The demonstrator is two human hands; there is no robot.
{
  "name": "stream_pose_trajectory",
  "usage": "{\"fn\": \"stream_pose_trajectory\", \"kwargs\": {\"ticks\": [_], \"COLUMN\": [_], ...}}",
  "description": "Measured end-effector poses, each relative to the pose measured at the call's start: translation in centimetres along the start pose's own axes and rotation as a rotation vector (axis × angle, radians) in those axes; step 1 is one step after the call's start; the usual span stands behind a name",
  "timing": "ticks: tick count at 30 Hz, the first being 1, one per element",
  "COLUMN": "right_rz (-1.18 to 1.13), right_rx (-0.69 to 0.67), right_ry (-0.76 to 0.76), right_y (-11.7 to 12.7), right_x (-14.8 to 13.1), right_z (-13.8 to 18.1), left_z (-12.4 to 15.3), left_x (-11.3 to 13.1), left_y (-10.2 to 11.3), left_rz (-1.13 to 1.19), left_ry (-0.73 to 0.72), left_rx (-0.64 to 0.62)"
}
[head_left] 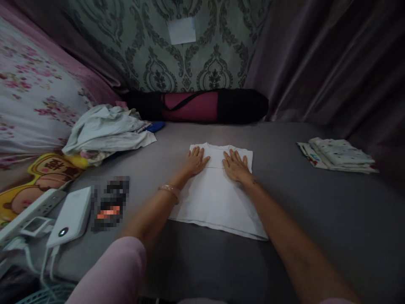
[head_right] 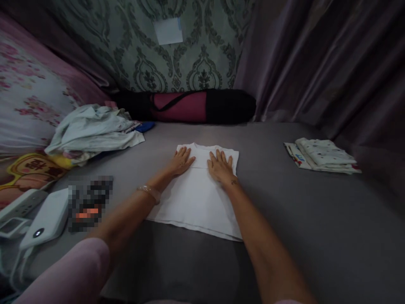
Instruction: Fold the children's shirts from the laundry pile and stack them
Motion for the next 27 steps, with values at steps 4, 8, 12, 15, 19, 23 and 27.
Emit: {"fn": "stream_pose_trajectory", "kwargs": {"ticks": [4, 8, 12, 15, 19, 23, 27], "right_rz": [0.052, 0.097, 0.083, 0.048, 0.008, -0.014, 0.007], "right_rx": [0.09, 0.141, 0.168, 0.183, 0.179, 0.106, 0.059], "right_ry": [0.023, 0.069, 0.099, 0.144, 0.255, 0.374, 0.465], "right_y": [0.8, -0.3, -0.7, -0.7, -1.6, -3.3, -4.3], "right_x": [1.8, 3.2, 3.4, 3.2, 3.0, 2.6, 1.9], "right_z": [2.4, 3.9, 4.0, 4.9, 9.2, 15.0, 19.5], "left_z": [3.3, 5.6, 5.6, 6.5, 10.7, 16.5, 21.2], "left_x": [-0.4, -1.0, -1.2, -1.3, -1.6, -1.9, -1.7], "left_y": [0.4, -0.8, -1.3, -1.3, -1.9, -2.5, -2.2], "left_rz": [-0.07, -0.083, -0.068, -0.065, -0.073, -0.051, 0.004], "left_ry": [-0.102, -0.156, -0.153, -0.149, -0.202, -0.253, -0.282], "left_rx": [0.037, 0.017, -0.018, -0.024, -0.016, -0.063, -0.126]}}
Point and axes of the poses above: each hand's wrist, its own z-axis away from the middle knuckle, its own y-axis out of the back of the hand, x = y × z, the point moved 9 cm from there along -z, towards the middle knuckle, and after that the axes turned 13 degrees about -x, right-handed, at the moved point
